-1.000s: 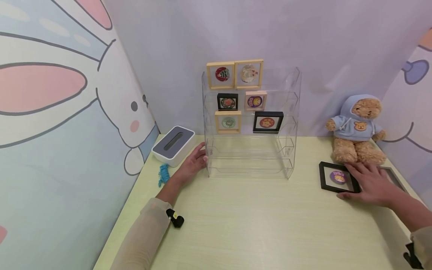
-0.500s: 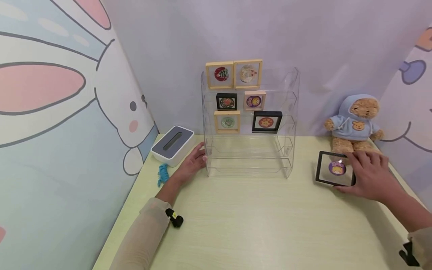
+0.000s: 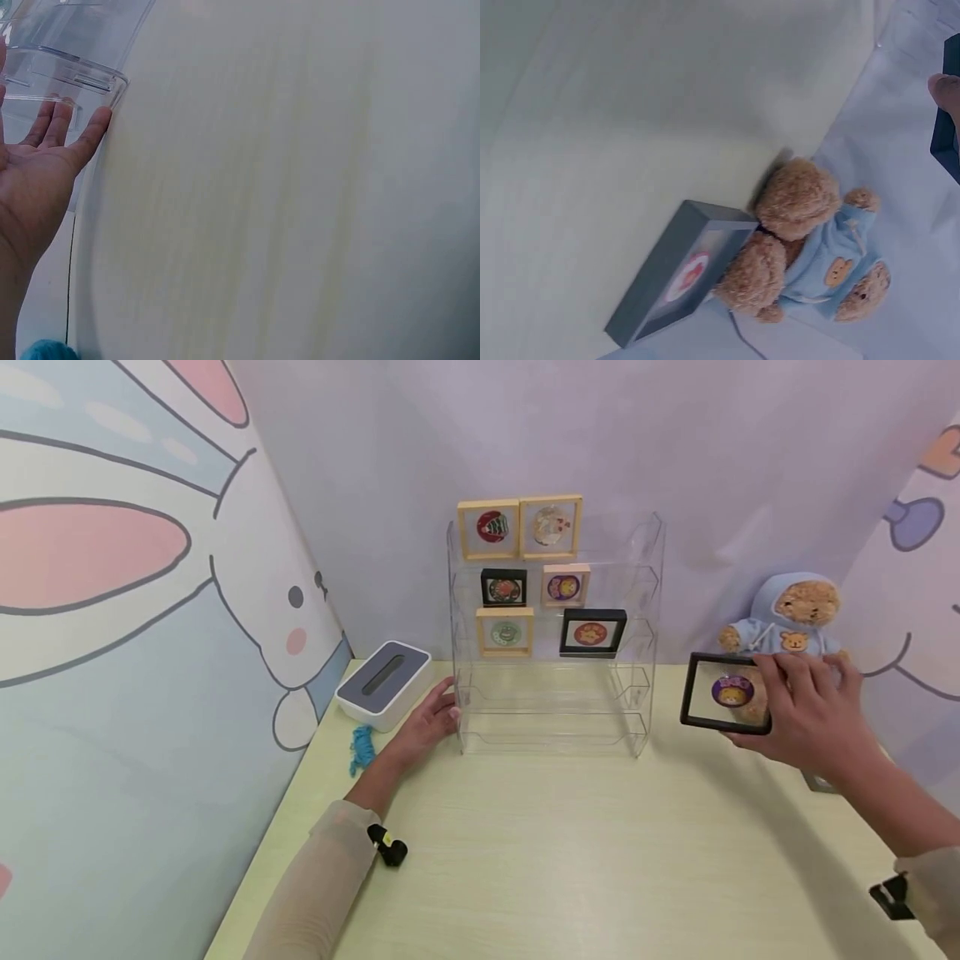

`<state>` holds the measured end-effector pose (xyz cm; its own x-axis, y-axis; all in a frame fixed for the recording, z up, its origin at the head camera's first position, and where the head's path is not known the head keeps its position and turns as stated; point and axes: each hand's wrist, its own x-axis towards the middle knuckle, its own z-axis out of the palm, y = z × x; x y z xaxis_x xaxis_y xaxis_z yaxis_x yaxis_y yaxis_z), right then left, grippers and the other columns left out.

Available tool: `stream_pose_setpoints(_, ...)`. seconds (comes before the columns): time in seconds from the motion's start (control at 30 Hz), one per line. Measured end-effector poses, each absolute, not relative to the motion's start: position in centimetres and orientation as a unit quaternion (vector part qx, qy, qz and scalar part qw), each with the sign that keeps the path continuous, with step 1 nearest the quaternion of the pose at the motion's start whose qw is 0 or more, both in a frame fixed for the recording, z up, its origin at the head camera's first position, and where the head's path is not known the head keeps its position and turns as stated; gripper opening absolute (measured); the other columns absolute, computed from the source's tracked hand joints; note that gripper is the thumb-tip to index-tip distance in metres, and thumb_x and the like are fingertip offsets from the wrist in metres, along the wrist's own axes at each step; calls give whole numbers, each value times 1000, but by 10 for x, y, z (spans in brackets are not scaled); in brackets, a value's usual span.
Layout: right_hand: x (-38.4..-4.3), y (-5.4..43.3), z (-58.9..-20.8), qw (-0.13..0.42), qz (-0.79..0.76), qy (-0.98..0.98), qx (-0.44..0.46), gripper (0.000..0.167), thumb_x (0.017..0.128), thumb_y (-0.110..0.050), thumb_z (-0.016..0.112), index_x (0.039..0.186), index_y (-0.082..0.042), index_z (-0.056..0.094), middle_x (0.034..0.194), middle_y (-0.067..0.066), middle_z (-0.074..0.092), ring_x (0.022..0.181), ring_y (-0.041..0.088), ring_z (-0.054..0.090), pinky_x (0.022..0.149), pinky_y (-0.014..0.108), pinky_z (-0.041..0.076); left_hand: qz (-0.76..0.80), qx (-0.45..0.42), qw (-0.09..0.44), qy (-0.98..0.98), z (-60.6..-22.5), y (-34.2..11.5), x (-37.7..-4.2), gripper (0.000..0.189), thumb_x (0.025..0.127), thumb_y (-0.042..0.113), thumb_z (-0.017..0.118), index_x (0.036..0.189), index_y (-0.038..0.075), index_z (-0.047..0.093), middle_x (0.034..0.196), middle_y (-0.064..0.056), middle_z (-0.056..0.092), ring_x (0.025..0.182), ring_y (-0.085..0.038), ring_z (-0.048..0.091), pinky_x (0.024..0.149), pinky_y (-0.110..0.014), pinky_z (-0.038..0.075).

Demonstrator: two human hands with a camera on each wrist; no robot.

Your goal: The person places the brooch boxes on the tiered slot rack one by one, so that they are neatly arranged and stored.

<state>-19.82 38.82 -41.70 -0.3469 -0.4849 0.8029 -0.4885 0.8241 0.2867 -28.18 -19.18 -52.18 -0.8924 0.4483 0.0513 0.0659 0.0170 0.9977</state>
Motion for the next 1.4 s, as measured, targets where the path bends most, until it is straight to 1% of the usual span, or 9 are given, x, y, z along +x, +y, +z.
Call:
stream_pose_setpoints(0.23,-204,357,-387,482,4,-816,317,111,98,-90,32,146,8,57,133,33,50,121,52,45,96,76,29,668,190,140,706,-521,-192,-283,68,119,16,52,178,22,20,171,-28,42,156,-50,45,116,-38,54)
stream_pose_setpoints(0.43,-216,325,-375,478,-23,-794,374,100,106,-78,32,147,11,55,136,32,48,124,48,41,90,71,27,667,183,138,709,-521,-192,-282,67,118,17,54,177,23,22,170,-27,44,155,-49,47,112,-33,55)
stream_pose_setpoints(0.53,-226,307,-372,477,-31,-785,395,94,107,-71,39,150,11,54,138,31,48,126,48,41,88,69,26,667,178,135,711,-521,-193,-282,67,118,19,55,177,23,23,170,-27,44,154,-49,48,109,-29,55)
stream_pose_setpoints(0.6,-233,294,-371,475,-38,-781,405,94,98,-66,64,153,9,53,140,31,48,126,47,42,88,67,26,667,177,135,711,-521,-193,-282,67,118,19,55,177,23,23,170,-27,44,155,-49,47,108,-28,55)
stream_pose_setpoints(0.67,-239,279,-371,477,-52,-776,409,106,81,-60,88,155,8,52,141,30,48,127,46,43,88,64,26,665,177,135,713,-522,-194,-283,67,118,21,55,177,23,22,170,-26,44,155,-49,47,107,-27,56)
stream_pose_setpoints(0.77,-249,254,-373,483,-80,-769,411,135,49,-52,108,157,6,51,141,27,50,127,44,45,88,60,30,661,179,135,717,-524,-194,-283,67,118,23,55,177,23,22,171,-26,44,155,-49,48,110,-31,56)
stream_pose_setpoints(0.8,-253,246,-374,488,-88,-766,410,141,45,-55,110,157,5,51,141,26,51,127,43,46,88,59,31,658,179,135,719,-524,-195,-283,68,118,23,55,177,23,22,171,-26,44,155,-49,48,112,-34,56)
stream_pose_setpoints(1.07,-280,188,-395,460,-144,-770,417,136,58,-63,107,164,-4,45,148,19,48,134,37,45,94,59,36,680,173,137,699,-523,-196,-279,68,118,16,54,177,20,20,169,-29,42,154,-49,46,106,-23,55)
stream_pose_setpoints(1.4,-296,152,-406,420,-205,-766,441,127,73,-70,97,169,-9,40,160,16,43,140,34,43,106,63,43,668,172,141,711,-522,-193,-281,67,118,23,55,177,25,23,172,-23,43,158,-46,46,126,-55,47)
